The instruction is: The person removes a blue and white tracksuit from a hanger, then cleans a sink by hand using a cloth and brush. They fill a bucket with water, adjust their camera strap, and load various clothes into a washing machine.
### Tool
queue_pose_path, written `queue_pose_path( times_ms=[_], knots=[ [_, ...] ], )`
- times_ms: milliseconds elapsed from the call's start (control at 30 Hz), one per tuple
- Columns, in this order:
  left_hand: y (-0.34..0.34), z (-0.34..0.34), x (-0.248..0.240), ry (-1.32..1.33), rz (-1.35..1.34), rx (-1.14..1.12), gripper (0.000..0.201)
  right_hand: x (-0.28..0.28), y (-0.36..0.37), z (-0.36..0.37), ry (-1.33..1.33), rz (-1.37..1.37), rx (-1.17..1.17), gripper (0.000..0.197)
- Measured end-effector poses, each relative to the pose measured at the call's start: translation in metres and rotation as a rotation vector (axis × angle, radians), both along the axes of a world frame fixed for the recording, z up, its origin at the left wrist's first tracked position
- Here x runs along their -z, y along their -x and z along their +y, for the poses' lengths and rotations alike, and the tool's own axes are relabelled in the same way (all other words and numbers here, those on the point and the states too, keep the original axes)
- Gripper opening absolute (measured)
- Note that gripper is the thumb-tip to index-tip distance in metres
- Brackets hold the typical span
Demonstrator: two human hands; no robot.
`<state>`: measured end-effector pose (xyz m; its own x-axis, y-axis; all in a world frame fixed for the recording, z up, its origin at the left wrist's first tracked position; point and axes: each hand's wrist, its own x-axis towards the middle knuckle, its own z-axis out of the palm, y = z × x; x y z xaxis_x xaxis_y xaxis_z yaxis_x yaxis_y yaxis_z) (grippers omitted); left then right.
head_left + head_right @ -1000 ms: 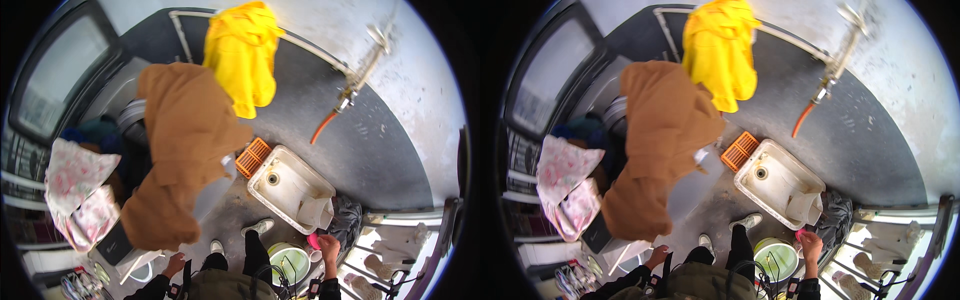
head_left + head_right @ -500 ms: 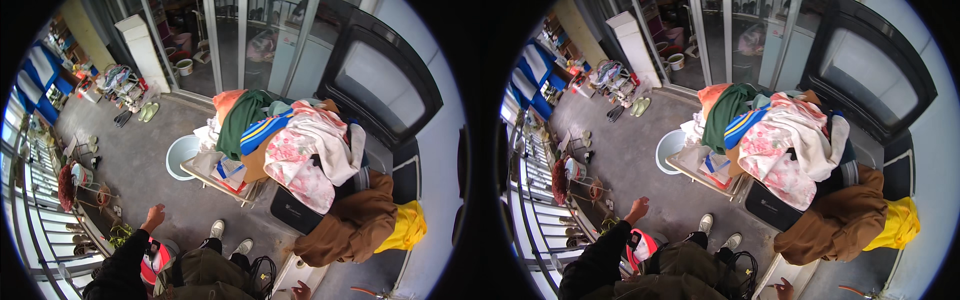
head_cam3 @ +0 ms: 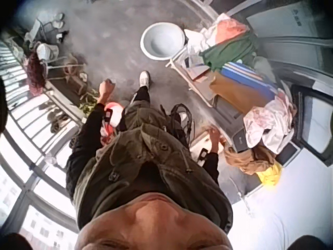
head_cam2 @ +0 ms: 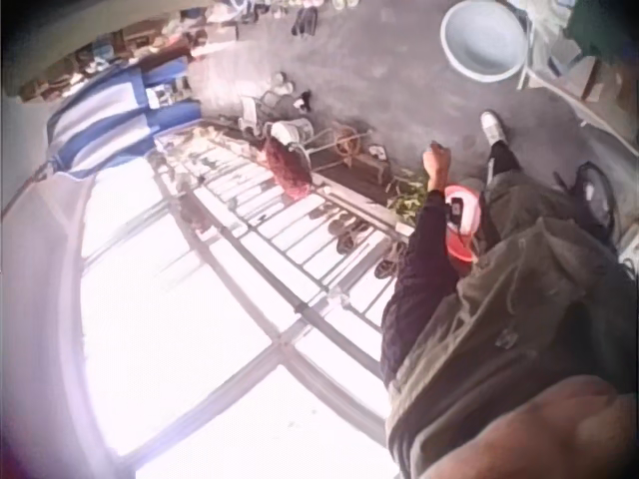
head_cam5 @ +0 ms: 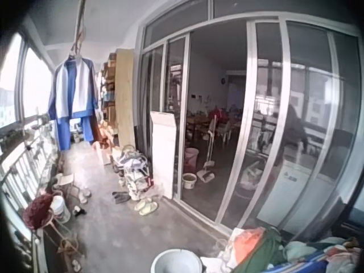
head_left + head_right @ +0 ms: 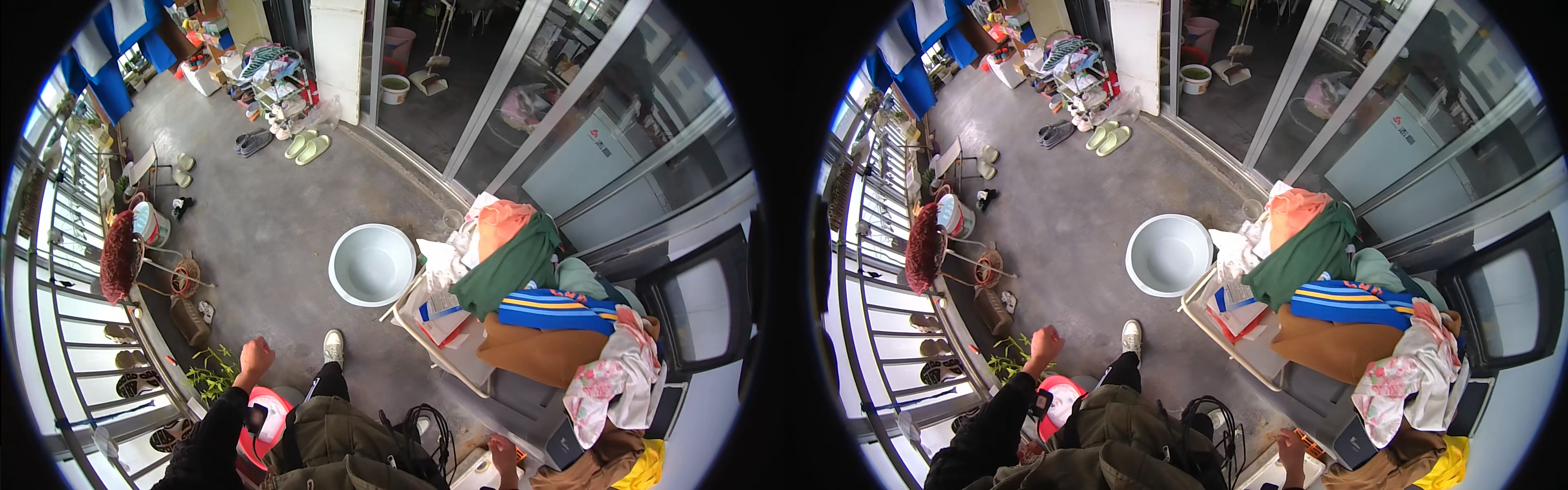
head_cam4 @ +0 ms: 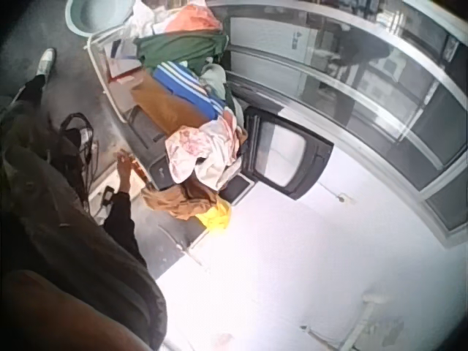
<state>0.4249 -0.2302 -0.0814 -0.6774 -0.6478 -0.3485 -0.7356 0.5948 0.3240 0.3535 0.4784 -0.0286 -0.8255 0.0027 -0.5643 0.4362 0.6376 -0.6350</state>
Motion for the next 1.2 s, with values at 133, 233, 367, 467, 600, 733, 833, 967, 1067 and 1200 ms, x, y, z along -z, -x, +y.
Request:
queue_pose_path(
  times_ms=[133,233,367,467,600,733,833,967,1067,1200],
  knots=[
    [0.066,-0.062,0.043,-0.241,0.094,0.052,0.053,-0.007,0.067,-0.089,-0.008,0.048,-0.043,0.024],
    [0.12,-0.085,0.107,-0.369,-0.005,0.146,0.078,-0.011,0.093,-0.139,0.014,0.008,-0.011,0.023],
    [0.185,-0.101,0.193,-0.477,-0.132,0.149,0.079,-0.015,0.115,-0.16,-0.393,-0.12,-0.504,0.027],
    [0.226,-0.106,0.246,-0.496,-0.108,0.072,0.079,-0.008,0.125,-0.164,-0.339,-0.29,-0.271,0.025],
    [0.274,-0.116,0.327,-0.513,-0.172,-0.049,0.088,-0.001,0.13,-0.17,-0.445,-0.347,-0.309,0.028],
    [0.3,-0.116,0.415,-0.584,-0.265,-0.168,0.101,-0.009,0.116,-0.189,-0.344,-0.491,-0.037,0.03],
    [0.314,-0.101,0.468,-0.773,-0.103,-0.403,0.109,-0.025,0.089,-0.214,-0.294,-0.6,0.352,0.032],
    [0.341,-0.086,0.482,-1.036,0.004,-0.667,0.088,-0.04,0.037,-0.256,-0.35,-0.684,0.561,0.032],
    [0.376,-0.086,0.455,-0.919,-0.073,-0.454,0.056,-0.037,-0.01,-0.289,-0.296,-0.691,0.532,0.032],
    [0.425,-0.121,0.401,-0.973,-0.25,-0.266,0.035,-0.023,-0.076,-0.341,-0.179,-0.621,0.629,0.032]
  ],
)
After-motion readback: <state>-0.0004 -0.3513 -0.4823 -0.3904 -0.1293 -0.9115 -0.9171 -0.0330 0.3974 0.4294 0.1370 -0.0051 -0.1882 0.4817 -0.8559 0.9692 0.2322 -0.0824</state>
